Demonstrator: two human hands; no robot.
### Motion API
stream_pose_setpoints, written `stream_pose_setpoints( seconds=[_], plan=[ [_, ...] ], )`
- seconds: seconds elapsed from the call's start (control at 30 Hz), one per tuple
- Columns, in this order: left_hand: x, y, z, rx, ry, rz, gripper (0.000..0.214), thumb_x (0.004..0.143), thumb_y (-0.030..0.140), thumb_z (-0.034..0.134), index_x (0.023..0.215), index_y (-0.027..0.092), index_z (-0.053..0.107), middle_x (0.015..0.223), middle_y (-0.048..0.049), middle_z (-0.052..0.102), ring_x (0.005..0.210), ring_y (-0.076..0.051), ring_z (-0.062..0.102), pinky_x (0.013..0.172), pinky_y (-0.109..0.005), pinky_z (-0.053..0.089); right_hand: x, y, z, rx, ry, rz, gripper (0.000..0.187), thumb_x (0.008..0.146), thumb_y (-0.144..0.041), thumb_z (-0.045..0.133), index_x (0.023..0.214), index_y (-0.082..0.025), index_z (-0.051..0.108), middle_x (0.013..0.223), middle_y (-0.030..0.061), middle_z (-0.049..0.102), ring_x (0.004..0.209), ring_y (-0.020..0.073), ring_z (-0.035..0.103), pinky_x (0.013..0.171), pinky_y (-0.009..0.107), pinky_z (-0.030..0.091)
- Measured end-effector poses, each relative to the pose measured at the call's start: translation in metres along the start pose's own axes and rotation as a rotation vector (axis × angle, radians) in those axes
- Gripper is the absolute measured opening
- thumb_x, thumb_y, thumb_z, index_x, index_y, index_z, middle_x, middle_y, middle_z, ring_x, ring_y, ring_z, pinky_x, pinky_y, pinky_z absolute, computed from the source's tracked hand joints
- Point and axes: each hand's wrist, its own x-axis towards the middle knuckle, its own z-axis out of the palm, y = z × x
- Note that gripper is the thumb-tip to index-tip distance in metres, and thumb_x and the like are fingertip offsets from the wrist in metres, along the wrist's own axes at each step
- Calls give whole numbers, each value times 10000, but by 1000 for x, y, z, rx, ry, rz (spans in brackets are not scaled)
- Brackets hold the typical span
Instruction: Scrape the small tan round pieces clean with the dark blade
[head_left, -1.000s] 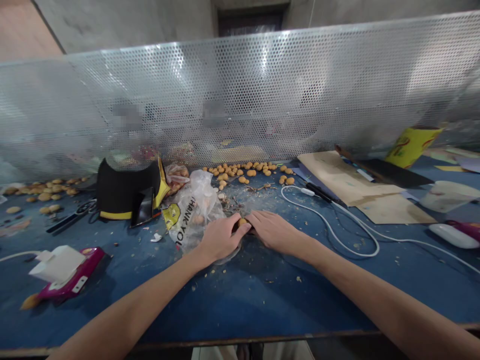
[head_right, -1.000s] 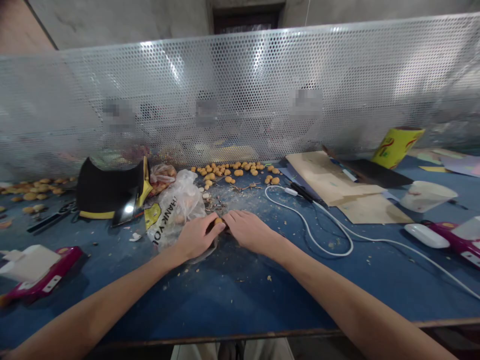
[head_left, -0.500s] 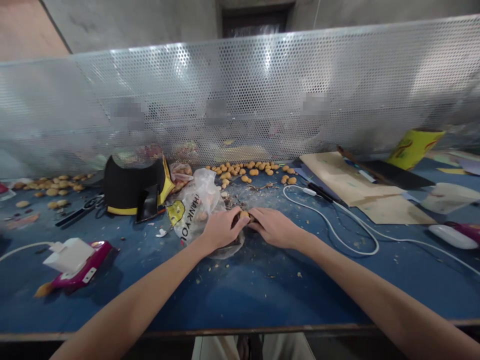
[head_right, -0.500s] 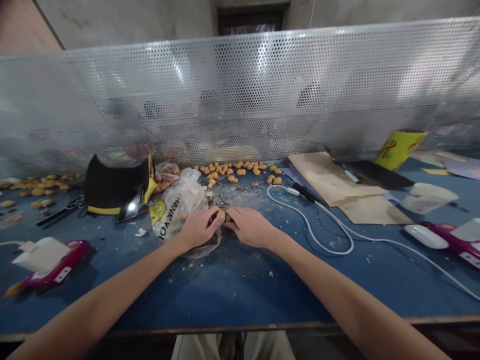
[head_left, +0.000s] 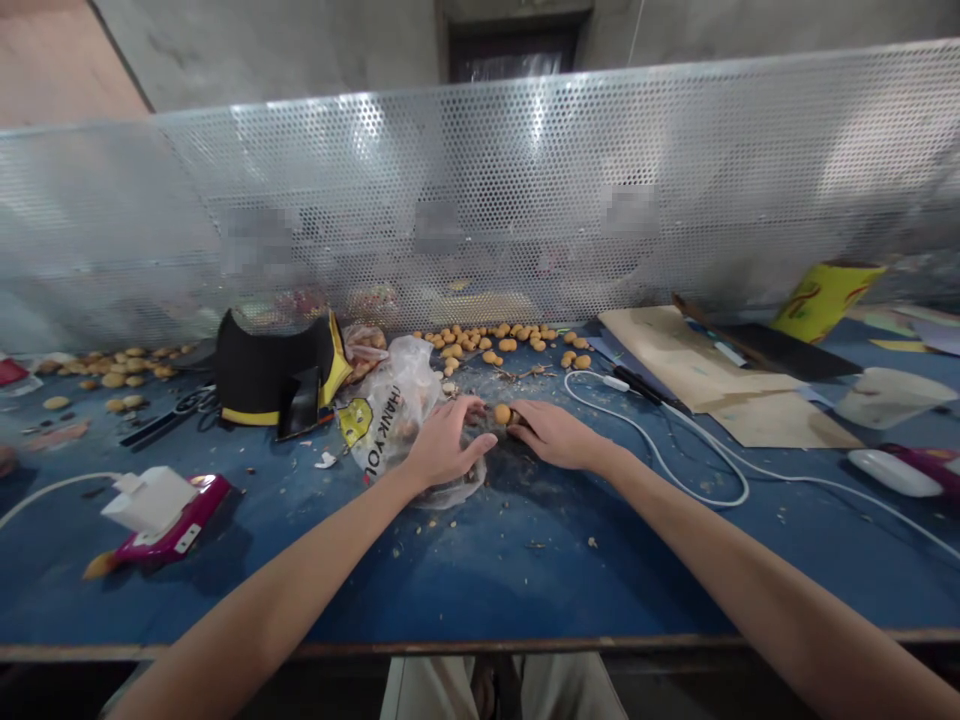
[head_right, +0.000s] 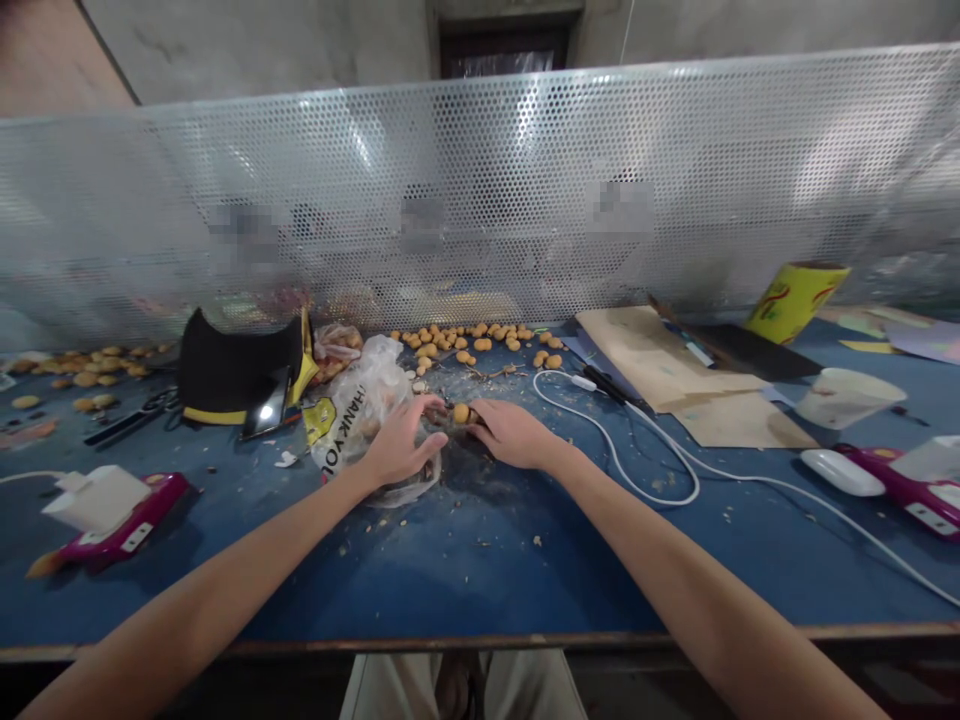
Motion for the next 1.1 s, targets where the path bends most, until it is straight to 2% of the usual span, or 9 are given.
stream_pose_setpoints(
  seconds=[0.13,0.23,0.37,0.53,0.6,0.7,0.8,0.93,1.1],
  plan=[
    [5,-10,7,-511,206,-52,616,947,623,322,1389,203,406,1447,-133,463,1283,-263,486,1125,-427,302,3,19,4,255,34,124,261,987,-412,378,958,-193,517,860,35,596,788,194,540,751,314,402],
    [10,-22,8,-934,371,-263,568,952,613,308,1353,248,476,1496,-67,432,1359,-230,422,1168,-392,248,3,28,7,494,111,204,293,954,-470,444,925,-195,541,904,17,590,852,190,524,800,309,387],
    [15,-37,2,-1067,423,-419,703,935,665,113,1319,250,530,1520,-64,404,1392,-236,394,1138,-400,321,7,35,9,870,208,361,336,866,-517,573,800,-188,549,753,-17,519,727,147,462,679,268,368],
    [15,-42,-5,-1288,561,-601,751,889,723,167,1256,231,601,1506,-68,427,1393,-236,394,1089,-358,403,19,43,5,1016,164,379,445,838,-613,522,823,-169,550,600,-49,380,513,100,304,480,247,262],
    [16,-42,-6,-1300,550,-622,754,888,726,179,1254,223,605,1499,-79,435,1395,-228,392,1102,-357,385,21,45,3,1054,166,383,478,824,-643,523,811,-166,539,593,-51,363,496,94,285,463,248,243],
    [18,-44,-9,-1338,443,-646,811,855,775,193,1256,205,607,1481,-109,456,1406,-230,375,1131,-355,344,19,44,5,1072,219,377,480,810,-657,540,788,-177,517,598,-57,352,508,92,278,473,246,234],
    [17,-47,-12,-1374,384,-641,841,838,798,205,1220,183,631,1450,-127,489,1397,-240,388,1137,-350,343,13,38,10,1045,280,366,434,772,-598,635,750,-180,520,632,-51,407,567,95,329,518,238,257],
    [10,-44,-15,-1429,387,-525,796,855,780,241,1128,171,674,1437,-108,509,1383,-263,405,1106,-374,393,8,32,11,1039,311,357,376,738,-526,694,736,-178,550,682,-29,485,642,117,401,572,245,301],
    [6,-33,-25,-1543,350,-437,848,839,803,242,1206,143,628,1443,-135,496,1340,-301,457,1069,-428,431,5,30,-3,1136,320,325,324,799,-525,581,836,-204,551,628,-32,402,577,131,361,544,263,320]
  ],
)
